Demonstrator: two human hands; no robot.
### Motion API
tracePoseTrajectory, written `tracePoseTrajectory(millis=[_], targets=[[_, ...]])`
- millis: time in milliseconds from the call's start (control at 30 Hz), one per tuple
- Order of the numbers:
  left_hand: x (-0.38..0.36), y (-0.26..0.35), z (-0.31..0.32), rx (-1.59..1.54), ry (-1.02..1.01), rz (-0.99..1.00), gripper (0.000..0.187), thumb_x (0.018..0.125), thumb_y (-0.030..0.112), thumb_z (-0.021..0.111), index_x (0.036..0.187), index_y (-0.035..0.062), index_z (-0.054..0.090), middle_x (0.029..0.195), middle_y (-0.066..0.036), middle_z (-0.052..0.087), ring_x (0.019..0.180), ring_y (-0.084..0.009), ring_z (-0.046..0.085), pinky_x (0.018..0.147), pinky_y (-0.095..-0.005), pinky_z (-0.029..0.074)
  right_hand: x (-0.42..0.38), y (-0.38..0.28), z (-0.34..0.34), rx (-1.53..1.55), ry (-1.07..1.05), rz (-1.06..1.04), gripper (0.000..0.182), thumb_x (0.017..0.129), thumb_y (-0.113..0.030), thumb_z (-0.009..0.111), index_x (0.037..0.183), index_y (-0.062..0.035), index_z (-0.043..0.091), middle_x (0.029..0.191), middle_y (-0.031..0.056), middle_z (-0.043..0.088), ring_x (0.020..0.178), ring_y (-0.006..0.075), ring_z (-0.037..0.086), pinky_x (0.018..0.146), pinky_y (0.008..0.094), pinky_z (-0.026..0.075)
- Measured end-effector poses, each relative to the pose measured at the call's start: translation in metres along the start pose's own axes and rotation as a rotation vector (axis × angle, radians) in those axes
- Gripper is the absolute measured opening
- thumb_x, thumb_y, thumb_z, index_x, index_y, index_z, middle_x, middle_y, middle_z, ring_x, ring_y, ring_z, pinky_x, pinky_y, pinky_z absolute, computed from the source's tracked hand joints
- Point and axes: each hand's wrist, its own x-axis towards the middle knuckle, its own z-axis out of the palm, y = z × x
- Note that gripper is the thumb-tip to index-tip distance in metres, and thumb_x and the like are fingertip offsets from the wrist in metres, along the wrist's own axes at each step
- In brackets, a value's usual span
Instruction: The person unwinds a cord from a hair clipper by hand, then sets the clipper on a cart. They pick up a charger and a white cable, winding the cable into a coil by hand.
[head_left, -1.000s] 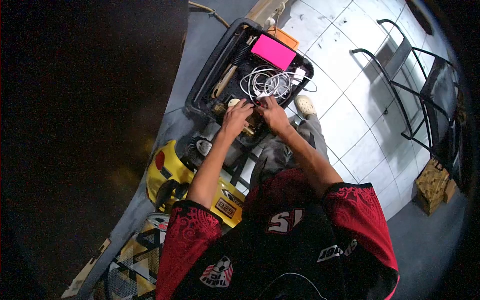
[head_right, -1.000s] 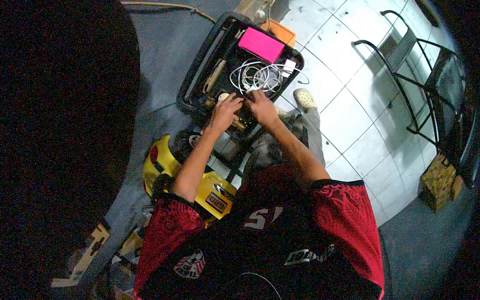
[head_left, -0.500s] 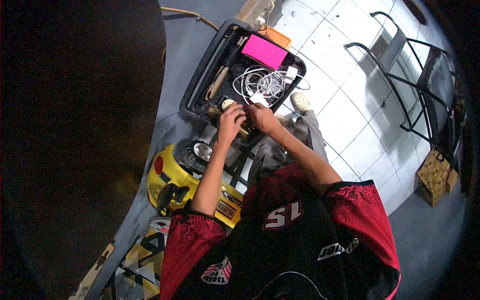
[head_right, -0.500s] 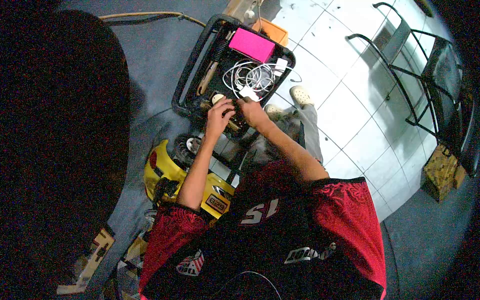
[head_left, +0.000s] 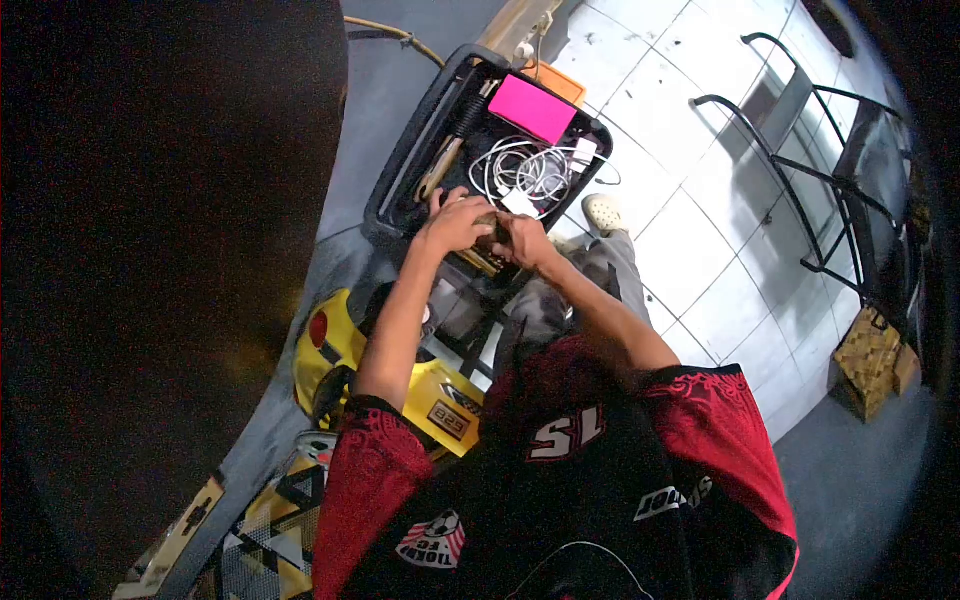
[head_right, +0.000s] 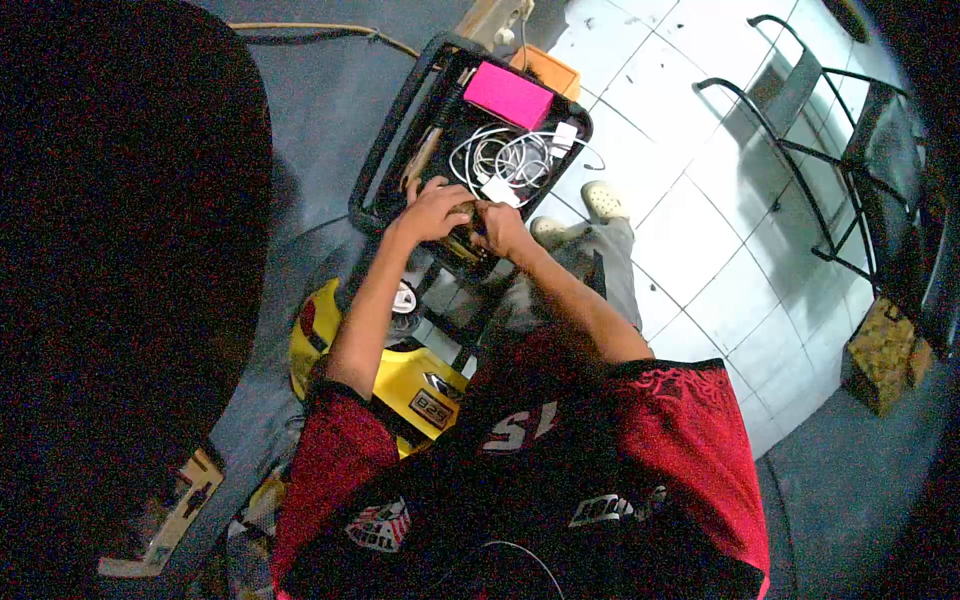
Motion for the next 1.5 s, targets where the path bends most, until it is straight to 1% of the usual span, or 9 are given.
tracePoseTrajectory(millis=[200,300,467,567,667,867,1100,1267,1500], targets=[[-0.020,0.038,-0.065,-0.245,-0.057,0.126,0.042,0.082,0.043,0.067,0.106,0.0099,0.068,0.105,-0.010,0.067,0.101,-0.0268,0.059,0.093,-0.0430,0.039,-0.024,-0.039,-0.083,0.153,-0.067,-0.152,0.054,0.068,-0.032,0.075,0.111,0.0002,0.063,0.093,0.0244,0.065,0.086,0.0400,0.064,0.076,0.0445,0.050],[-0.038,0.067,-0.089,-0.486,-0.111,0.233,0.052,0.079,0.051,0.069,0.090,0.0003,0.070,0.083,-0.015,0.069,0.078,-0.0266,0.066,0.071,-0.0378,0.050,-0.041,-0.097,-0.155,0.244,-0.383,-0.125,0.050,0.072,-0.029,0.076,0.110,0.0018,0.064,0.086,0.0206,0.067,0.075,0.0267,0.066,0.071,0.0361,0.050],[-0.089,0.147,-0.111,-1.543,-0.781,0.052,0.048,0.091,0.041,0.060,0.109,-0.0034,0.056,0.085,-0.011,0.067,0.073,-0.0177,0.068,0.062,-0.0266,0.055,-0.061,-0.155,-0.228,0.128,-0.623,-0.349,0.055,0.070,-0.026,0.078,0.114,0.0032,0.062,0.095,0.0207,0.068,0.083,0.0319,0.067,0.076,0.0372,0.052],[-0.112,0.182,-0.106,-1.680,-0.424,0.056,0.046,0.092,0.033,0.061,0.121,-0.0004,0.049,0.097,-0.010,0.064,0.076,-0.0186,0.067,0.064,-0.0305,0.057,-0.070,-0.183,-0.267,-0.079,-0.607,-0.454,0.056,0.070,-0.023,0.075,0.118,0.0017,0.060,0.109,0.0217,0.064,0.097,0.0364,0.062,0.083,0.0405,0.051],[-0.121,0.215,-0.115,-1.761,-0.067,0.051,0.043,0.092,0.028,0.061,0.123,0.0007,0.048,0.099,-0.008,0.062,0.077,-0.0160,0.065,0.067,-0.0290,0.056,-0.090,-0.200,-0.286,-0.277,-0.126,-0.741,0.036,0.076,-0.009,0.068,0.109,0.0023,0.063,0.107,0.0194,0.062,0.097,0.0346,0.060,0.083,0.0394,0.051],[-0.121,0.257,-0.128,-1.927,0.527,0.221,0.041,0.092,0.027,0.058,0.122,0.0011,0.048,0.093,-0.009,0.061,0.071,-0.0176,0.064,0.059,-0.0312,0.057,-0.136,-0.230,-0.297,0.181,0.306,-0.474,0.013,0.079,0.001,0.065,0.092,-0.0008,0.064,0.105,0.0155,0.060,0.098,0.0277,0.061,0.085,0.0360,0.049],[-0.123,0.262,-0.116,-2.134,0.471,0.224,0.050,0.095,0.044,0.048,0.122,0.0017,0.049,0.097,-0.017,0.063,0.075,-0.0260,0.067,0.058,-0.0377,0.057,-0.144,-0.200,-0.277,1.211,0.247,-0.182,0.015,0.094,-0.005,0.052,0.109,-0.0006,0.050,0.102,0.0101,0.059,0.089,0.0165,0.058,0.082,0.0296,0.049],[-0.121,0.276,-0.115,-2.310,0.389,0.430,0.064,0.095,0.057,0.037,0.126,0.0010,0.045,0.101,-0.017,0.059,0.079,-0.0276,0.066,0.059,-0.0394,0.057,-0.138,-0.193,-0.288,1.024,0.446,-0.077,0.023,0.093,-0.002,0.053,0.115,-0.0019,0.043,0.093,0.0063,0.056,0.088,0.0131,0.056,0.079,0.0271,0.048],[-0.119,0.285,-0.116,-2.292,0.412,0.479,0.069,0.094,0.062,0.032,0.126,0.0031,0.045,0.100,-0.016,0.059,0.078,-0.0268,0.065,0.059,-0.0382,0.057,-0.146,-0.187,-0.283,0.473,0.318,-0.494,0.043,0.087,0.011,0.052,0.124,-0.0012,0.033,0.098,0.0141,0.057,0.093,0.0187,0.059,0.082,0.0302,0.046]])
